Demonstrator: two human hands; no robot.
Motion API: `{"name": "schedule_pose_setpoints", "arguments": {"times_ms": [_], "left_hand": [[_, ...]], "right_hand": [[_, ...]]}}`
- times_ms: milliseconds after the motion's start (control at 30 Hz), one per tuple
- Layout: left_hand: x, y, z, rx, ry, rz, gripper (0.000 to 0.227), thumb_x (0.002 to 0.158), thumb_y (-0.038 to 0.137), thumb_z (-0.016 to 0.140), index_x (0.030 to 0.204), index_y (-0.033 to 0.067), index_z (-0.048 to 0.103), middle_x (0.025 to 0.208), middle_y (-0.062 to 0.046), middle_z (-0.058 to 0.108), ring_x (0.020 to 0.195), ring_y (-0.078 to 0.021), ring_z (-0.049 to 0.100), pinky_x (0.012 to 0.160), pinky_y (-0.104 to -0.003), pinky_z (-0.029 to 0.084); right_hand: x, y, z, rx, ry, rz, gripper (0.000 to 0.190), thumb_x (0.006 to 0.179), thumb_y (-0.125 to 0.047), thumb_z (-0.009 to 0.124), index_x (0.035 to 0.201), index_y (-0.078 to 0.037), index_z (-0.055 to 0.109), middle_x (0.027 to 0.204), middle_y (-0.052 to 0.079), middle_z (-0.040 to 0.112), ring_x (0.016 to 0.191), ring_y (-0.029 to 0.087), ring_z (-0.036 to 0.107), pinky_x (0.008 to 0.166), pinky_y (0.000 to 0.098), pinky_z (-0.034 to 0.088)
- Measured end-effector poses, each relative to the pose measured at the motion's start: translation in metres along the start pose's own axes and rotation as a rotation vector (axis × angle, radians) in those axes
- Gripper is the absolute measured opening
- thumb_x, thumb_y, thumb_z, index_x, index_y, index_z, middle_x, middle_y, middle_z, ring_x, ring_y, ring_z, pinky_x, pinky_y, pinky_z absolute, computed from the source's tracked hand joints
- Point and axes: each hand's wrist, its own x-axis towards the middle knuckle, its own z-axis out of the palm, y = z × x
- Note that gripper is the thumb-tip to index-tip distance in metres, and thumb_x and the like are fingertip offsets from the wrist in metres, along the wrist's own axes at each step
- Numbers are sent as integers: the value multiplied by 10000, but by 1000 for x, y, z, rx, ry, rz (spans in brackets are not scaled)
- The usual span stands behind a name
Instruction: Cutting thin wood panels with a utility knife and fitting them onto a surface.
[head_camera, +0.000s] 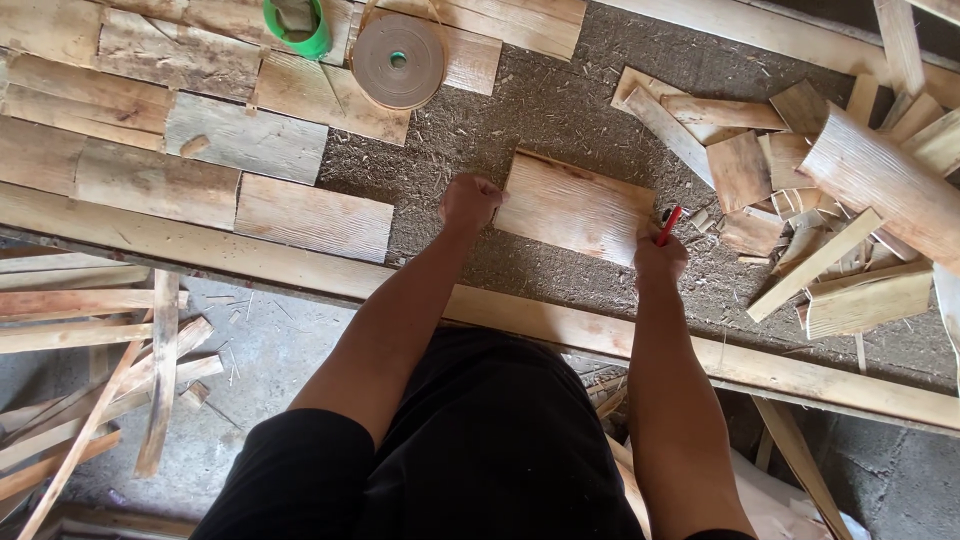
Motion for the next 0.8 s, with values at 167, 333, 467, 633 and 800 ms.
{"name": "schedule_pose_setpoints", "arguments": {"times_ms": [167, 333, 467, 633, 800], "left_hand": [[-5, 6, -9, 11, -46, -25, 214, 772, 375, 904, 756, 189, 800, 661, 37, 738, 486, -77, 557, 544, -332, 455], [0, 0, -5, -5, -25, 15, 226, 753, 398, 903, 750, 197, 799, 651, 55, 732, 484, -60, 576, 541, -320, 472], [-2, -1, -1, 19, -4, 26, 231, 789, 409, 875, 759, 192, 800, 663, 43, 742, 508, -75, 602, 556, -321, 477], [-4, -4, 8, 57, 37, 61, 232, 816, 409, 867, 803, 185, 805, 735, 26, 768, 572, -85, 638, 582, -323, 498], [-4, -9, 17, 4, 155, 158, 184, 824, 341, 845, 925, 197, 792, 865, 24, 785, 661, -83, 709, 610, -329, 595]], "right_hand": [[12, 9, 5, 67, -10, 13, 239, 895, -234, 812, 1083, -94, 768, 948, 38, 747, 809, 135, 676, 695, 303, 559], [12, 9, 7, 86, 10, 22, 250, 894, -252, 820, 1076, -90, 766, 935, 31, 746, 816, 132, 674, 717, 307, 565], [9, 9, 5, 39, -6, -4, 242, 891, -236, 828, 1057, -71, 766, 936, 45, 735, 806, 138, 656, 704, 311, 548], [0, -2, 3, 22, 15, 12, 260, 936, -271, 810, 1032, -39, 744, 906, 78, 712, 766, 159, 633, 655, 340, 526], [2, 1, 3, 84, -17, 26, 247, 901, -253, 823, 1039, -60, 755, 903, 51, 716, 759, 140, 644, 646, 319, 545]]}}
